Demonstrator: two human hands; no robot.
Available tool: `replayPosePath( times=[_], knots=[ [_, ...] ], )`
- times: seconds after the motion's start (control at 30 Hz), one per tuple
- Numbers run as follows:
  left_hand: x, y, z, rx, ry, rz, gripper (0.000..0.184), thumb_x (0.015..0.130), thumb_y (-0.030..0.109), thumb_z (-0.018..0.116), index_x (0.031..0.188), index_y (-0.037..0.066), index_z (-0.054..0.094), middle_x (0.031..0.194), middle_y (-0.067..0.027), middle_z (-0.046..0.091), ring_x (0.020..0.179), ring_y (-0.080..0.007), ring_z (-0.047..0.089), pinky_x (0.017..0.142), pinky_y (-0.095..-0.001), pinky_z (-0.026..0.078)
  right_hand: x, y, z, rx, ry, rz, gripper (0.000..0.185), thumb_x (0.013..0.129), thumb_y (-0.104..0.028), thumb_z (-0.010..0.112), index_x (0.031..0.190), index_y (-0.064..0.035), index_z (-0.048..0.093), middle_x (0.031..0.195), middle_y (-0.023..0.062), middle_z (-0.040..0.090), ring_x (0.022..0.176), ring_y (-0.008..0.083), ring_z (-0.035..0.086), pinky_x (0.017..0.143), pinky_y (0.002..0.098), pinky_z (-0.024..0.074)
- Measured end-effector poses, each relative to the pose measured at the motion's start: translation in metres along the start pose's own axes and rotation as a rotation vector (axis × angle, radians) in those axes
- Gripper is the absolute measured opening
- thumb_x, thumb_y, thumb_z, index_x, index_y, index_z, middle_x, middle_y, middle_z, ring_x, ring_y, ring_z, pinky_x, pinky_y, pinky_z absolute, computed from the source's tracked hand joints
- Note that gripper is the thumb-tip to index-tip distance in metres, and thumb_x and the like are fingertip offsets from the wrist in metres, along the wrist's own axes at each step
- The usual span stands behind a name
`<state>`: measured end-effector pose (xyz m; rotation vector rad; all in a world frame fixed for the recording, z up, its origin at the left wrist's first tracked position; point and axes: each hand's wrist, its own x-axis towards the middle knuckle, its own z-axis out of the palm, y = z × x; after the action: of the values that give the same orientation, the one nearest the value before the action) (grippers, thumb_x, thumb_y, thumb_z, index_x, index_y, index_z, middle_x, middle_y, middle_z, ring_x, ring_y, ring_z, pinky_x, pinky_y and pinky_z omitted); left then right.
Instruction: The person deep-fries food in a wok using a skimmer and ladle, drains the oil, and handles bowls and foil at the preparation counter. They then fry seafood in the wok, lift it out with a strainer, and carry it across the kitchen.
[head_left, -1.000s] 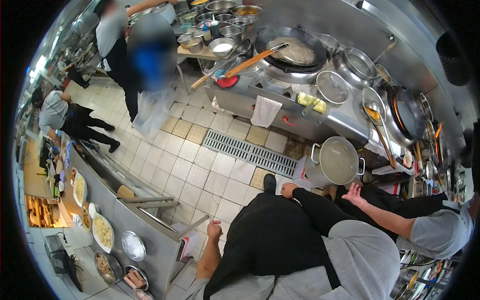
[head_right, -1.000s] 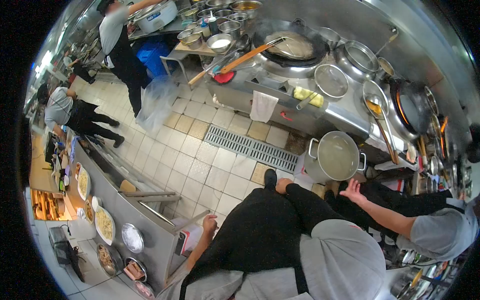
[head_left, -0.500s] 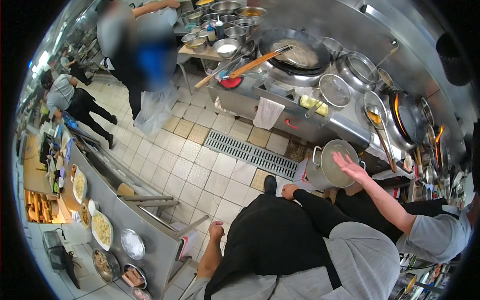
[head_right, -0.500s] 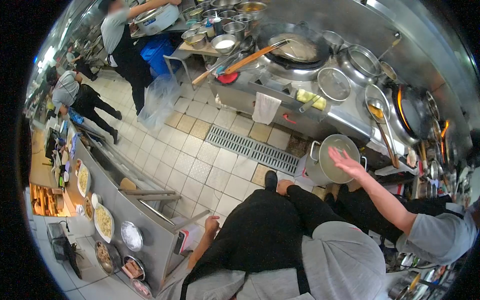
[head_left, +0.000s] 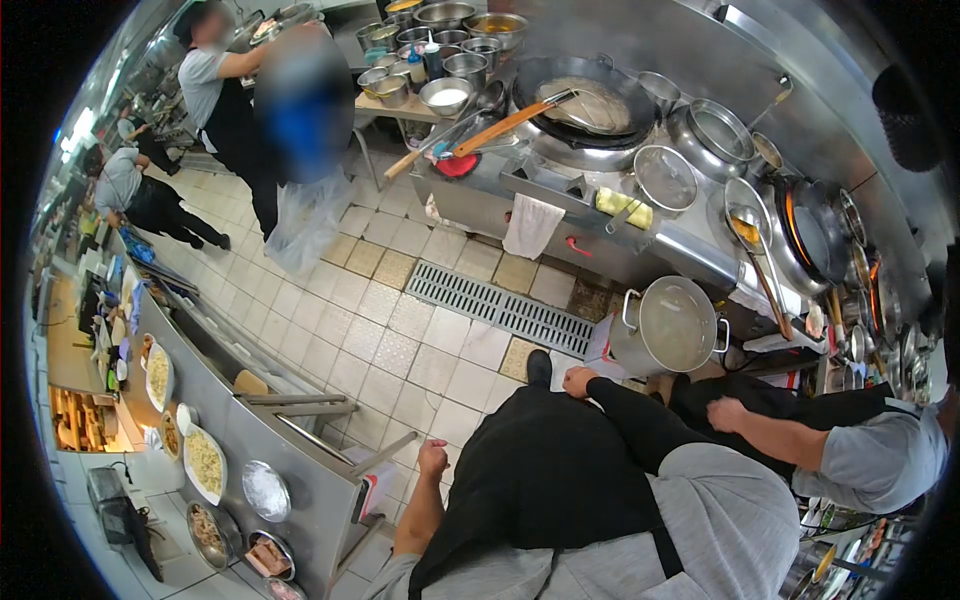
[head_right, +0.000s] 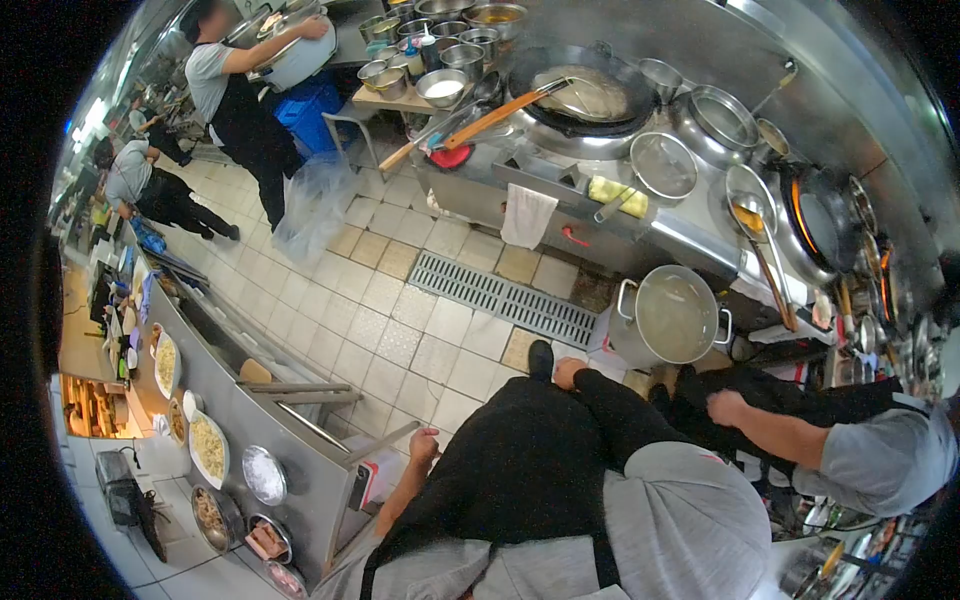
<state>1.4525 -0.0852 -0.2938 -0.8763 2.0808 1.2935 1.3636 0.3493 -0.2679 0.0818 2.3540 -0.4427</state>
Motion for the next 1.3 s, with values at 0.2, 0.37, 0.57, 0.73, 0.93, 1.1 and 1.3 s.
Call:
replayPosePath(
  times=[0.2,0.37,0.57,0.73,0.93,1.1,1.3],
  knots=[
    [-0.008,0.005,-0.001,-0.029,0.002,-0.027,0.032,0.071,-0.003,0.039,0.093,0.002,0.061,0.073,-0.012,0.059,0.057,-0.0214,0.058,0.046,-0.0349,0.052,0.002,0.002,0.0,0.001,0.003,-0.033,0.031,0.078,-0.03,0.053,0.091,-0.0065,0.069,0.1,0.0179,0.067,0.097,0.0329,0.062,0.085,0.0429,0.0485],
    [-0.002,-0.008,0.0,0.006,0.046,0.021,0.029,0.072,-0.001,0.043,0.092,0.003,0.063,0.07,-0.0122,0.062,0.056,-0.0221,0.06,0.05,-0.0354,0.049,-0.003,-0.003,-0.009,-0.017,-0.062,-0.092,0.036,0.081,-0.03,0.051,0.096,-0.0008,0.067,0.108,0.0216,0.063,0.101,0.0365,0.06,0.088,0.0442,0.047],
    [-0.014,0.002,0.005,0.083,0.066,0.015,0.019,0.075,0.009,0.051,0.086,0.005,0.066,0.082,-0.0167,0.067,0.08,-0.0324,0.064,0.071,-0.0427,0.05,0.003,0.012,0.001,0.014,-0.079,-0.112,0.033,0.08,-0.031,0.054,0.087,-0.0028,0.068,0.102,0.019,0.065,0.098,0.0356,0.06,0.087,0.0441,0.0464],
    [-0.008,-0.016,0.008,0.456,0.097,0.287,0.029,0.084,0.023,0.048,0.079,0.0,0.066,0.088,-0.0233,0.065,0.087,-0.0389,0.061,0.078,-0.0467,0.049,0.004,0.004,-0.004,-0.024,-0.085,-0.146,0.031,0.082,-0.031,0.052,0.091,-0.006,0.069,0.098,0.0187,0.065,0.095,0.0356,0.061,0.083,0.0436,0.0471],
    [-0.004,-0.01,0.016,0.315,0.136,0.194,0.025,0.078,0.022,0.055,0.083,0.001,0.067,0.09,-0.0236,0.065,0.088,-0.039,0.061,0.078,-0.0462,0.048,0.011,0.015,-0.007,-0.108,-0.101,-0.233,0.035,0.081,-0.037,0.055,0.096,-0.0078,0.069,0.099,0.0185,0.066,0.095,0.0351,0.062,0.082,0.0439,0.0477],
    [-0.001,-0.014,0.02,0.446,0.093,0.304,0.024,0.079,0.022,0.054,0.075,0.002,0.067,0.087,-0.0228,0.064,0.087,-0.0404,0.06,0.076,-0.0478,0.048,0.013,0.018,0.002,-0.109,-0.099,-0.193,0.038,0.082,-0.037,0.05,0.096,-0.0074,0.068,0.099,0.0194,0.065,0.095,0.0355,0.062,0.081,0.0452,0.0475],
    [0.004,-0.03,0.026,0.221,0.078,0.276,0.02,0.08,0.02,0.056,0.083,0.003,0.066,0.082,-0.0209,0.066,0.079,-0.0353,0.063,0.071,-0.0457,0.049,-0.025,-0.014,-0.031,-0.032,-0.114,-0.072,0.035,0.082,-0.034,0.05,0.096,-0.0072,0.068,0.104,0.0166,0.065,0.101,0.0352,0.059,0.087,0.0437,0.0462]
  ],
)
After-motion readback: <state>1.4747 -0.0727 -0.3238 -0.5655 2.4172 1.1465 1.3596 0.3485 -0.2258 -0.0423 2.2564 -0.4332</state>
